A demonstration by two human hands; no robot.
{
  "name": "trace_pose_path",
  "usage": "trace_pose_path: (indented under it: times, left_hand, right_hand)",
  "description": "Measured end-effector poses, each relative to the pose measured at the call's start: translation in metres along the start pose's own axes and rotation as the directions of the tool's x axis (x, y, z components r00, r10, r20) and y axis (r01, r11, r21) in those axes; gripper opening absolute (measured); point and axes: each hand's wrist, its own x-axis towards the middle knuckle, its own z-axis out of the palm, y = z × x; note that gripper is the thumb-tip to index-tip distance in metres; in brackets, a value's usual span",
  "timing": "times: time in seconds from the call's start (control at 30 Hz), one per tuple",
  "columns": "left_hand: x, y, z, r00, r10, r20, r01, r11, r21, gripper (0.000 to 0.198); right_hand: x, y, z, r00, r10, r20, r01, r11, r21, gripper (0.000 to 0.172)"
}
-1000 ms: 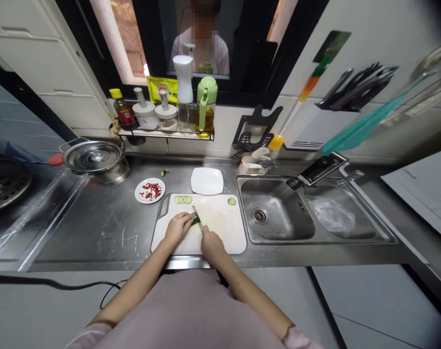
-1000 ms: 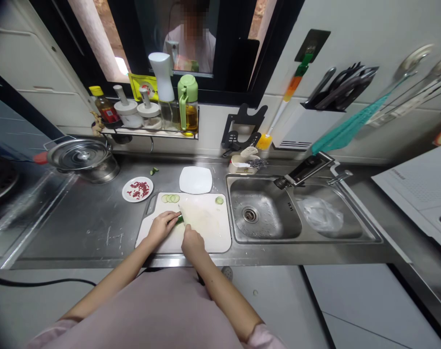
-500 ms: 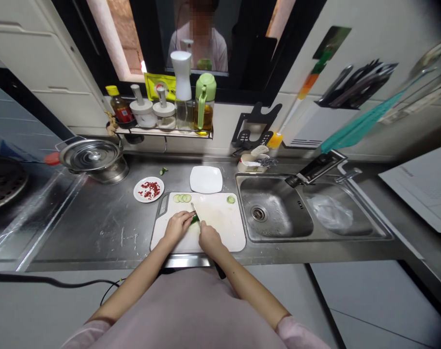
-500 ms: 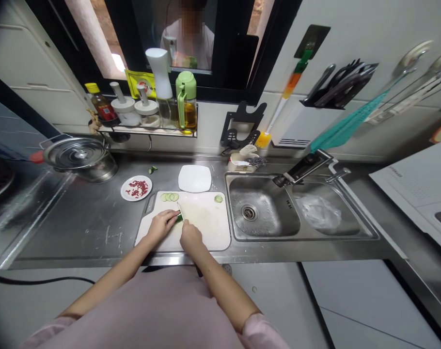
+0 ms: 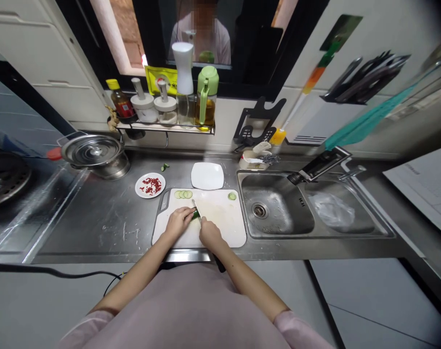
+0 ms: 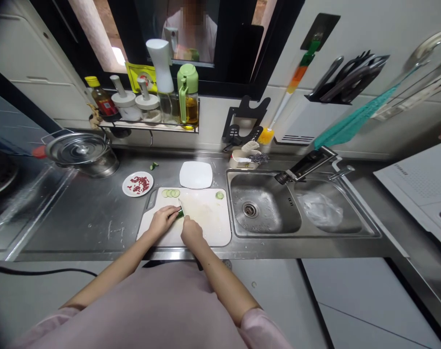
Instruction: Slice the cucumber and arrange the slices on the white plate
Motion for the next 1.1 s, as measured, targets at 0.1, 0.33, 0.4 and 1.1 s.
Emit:
trace_pose_path:
  times: [0.1,0.33,0.4,1.1]
  left_hand:
    - [0.000,0.000,0.000,1.000,-0.002,-0.004,0.002,1.000,0.006,0.027]
    - [0.000,-0.003,0.001,1.000,-0.007,0.009,0.007,1.000,-0.003,0.027]
    - [0.000,-0.003,0.001,1.000,-0.009,0.007,0.009,1.000,-0.005,0.026]
    - [0.000,0.000,-0.001,1.000,0.001,-0.001,-0.001,1.000,-0.009,0.027]
  right_hand:
    - [0.003,-0.002,0.000,1.000,-0.009,-0.004,0.009,1.000,0.003,0.035]
    - [0.002,-0.001,0.005,1.000,0.003,0.002,-0.003,1.000,-0.010,0.035]
    - [0.002,-0.001,0.006,1.000,0.011,0.004,-0.011,1.000,-0.014,0.035]
    - [0.010,-0.001,0.014,1.000,0.016,-0.003,-0.016,1.000,-0.019,0.035]
